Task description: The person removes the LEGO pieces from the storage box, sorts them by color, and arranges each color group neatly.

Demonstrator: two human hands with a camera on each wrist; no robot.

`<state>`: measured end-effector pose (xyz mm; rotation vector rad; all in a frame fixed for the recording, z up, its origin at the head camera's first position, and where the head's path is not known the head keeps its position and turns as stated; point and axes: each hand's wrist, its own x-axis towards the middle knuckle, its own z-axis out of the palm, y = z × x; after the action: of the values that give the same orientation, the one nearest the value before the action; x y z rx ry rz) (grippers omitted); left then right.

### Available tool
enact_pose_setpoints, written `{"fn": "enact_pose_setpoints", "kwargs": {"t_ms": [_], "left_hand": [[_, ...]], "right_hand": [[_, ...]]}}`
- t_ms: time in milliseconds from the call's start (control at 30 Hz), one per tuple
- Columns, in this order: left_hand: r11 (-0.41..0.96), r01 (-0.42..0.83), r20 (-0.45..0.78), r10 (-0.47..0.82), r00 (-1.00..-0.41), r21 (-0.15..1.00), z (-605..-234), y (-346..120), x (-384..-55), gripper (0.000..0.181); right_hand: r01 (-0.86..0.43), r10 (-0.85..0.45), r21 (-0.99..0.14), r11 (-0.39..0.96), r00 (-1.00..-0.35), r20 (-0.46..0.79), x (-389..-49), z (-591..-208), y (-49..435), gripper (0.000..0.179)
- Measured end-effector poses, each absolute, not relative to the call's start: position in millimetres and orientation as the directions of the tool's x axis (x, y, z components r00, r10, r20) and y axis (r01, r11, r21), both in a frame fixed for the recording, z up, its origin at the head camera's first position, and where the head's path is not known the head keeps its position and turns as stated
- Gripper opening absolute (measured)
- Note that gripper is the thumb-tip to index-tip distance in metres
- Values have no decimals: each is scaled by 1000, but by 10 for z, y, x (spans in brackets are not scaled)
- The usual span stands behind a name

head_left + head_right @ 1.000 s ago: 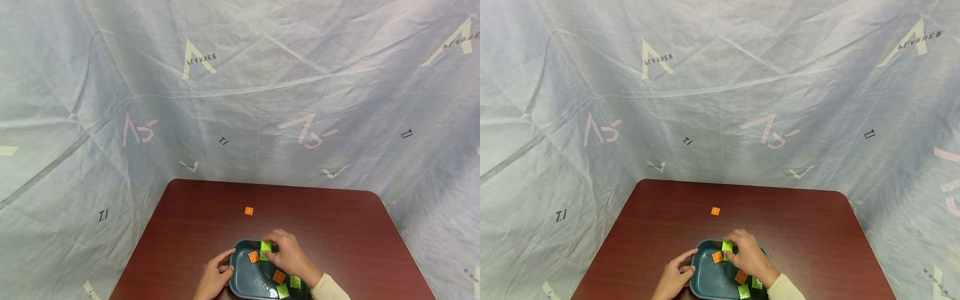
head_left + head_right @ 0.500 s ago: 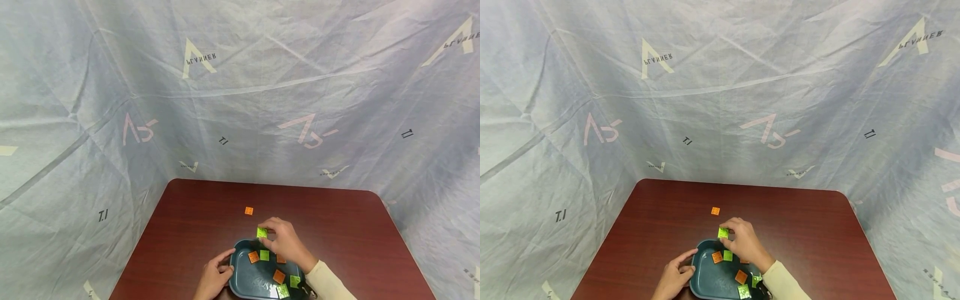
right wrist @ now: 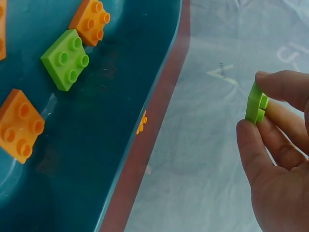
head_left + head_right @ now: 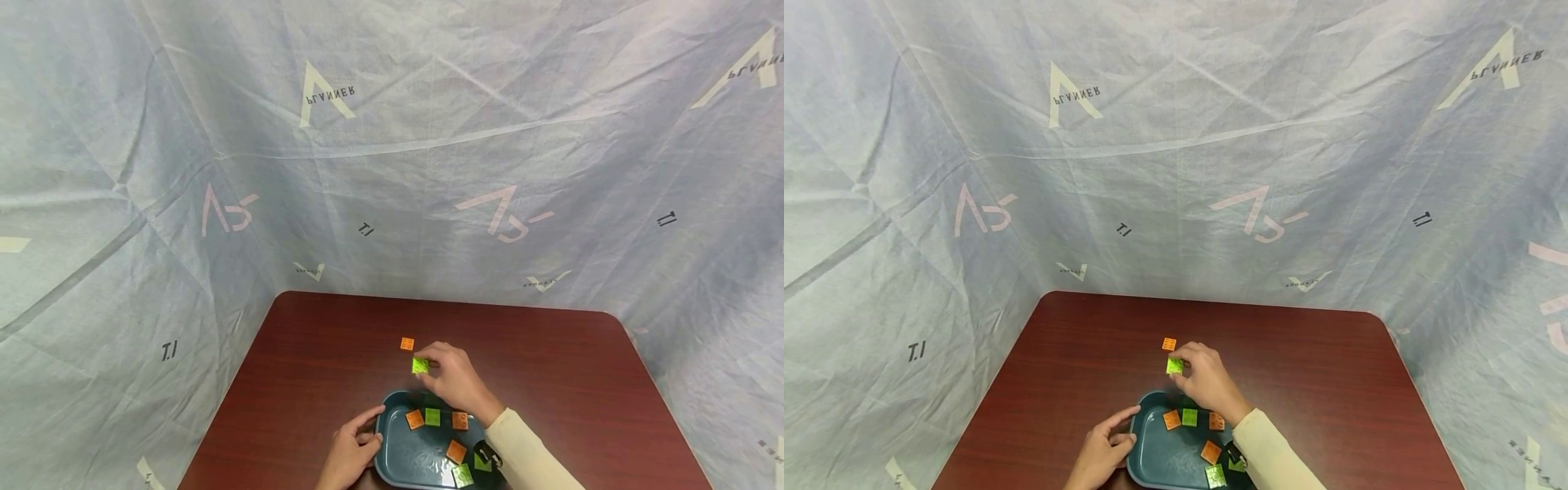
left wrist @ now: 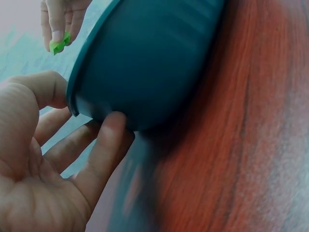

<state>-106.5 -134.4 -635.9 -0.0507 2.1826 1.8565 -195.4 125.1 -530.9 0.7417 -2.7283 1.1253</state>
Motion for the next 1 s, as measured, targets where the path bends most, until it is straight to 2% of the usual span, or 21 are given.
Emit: {"fn": "enact_pose_setpoints", "kwargs": {"t_ms": [333, 1000], "left_hand": [[170, -200, -227, 156, -961, 965, -6354, -1333, -1079, 50], [180, -221, -253, 185, -949, 959, -6360, -1379, -1072, 51]], "right_hand": [[-478, -396, -630, 612, -875, 280, -2144, -5384, 1168, 34], [-429, -384, -617, 659, -898, 214, -2514, -5830, 968, 33]]}}
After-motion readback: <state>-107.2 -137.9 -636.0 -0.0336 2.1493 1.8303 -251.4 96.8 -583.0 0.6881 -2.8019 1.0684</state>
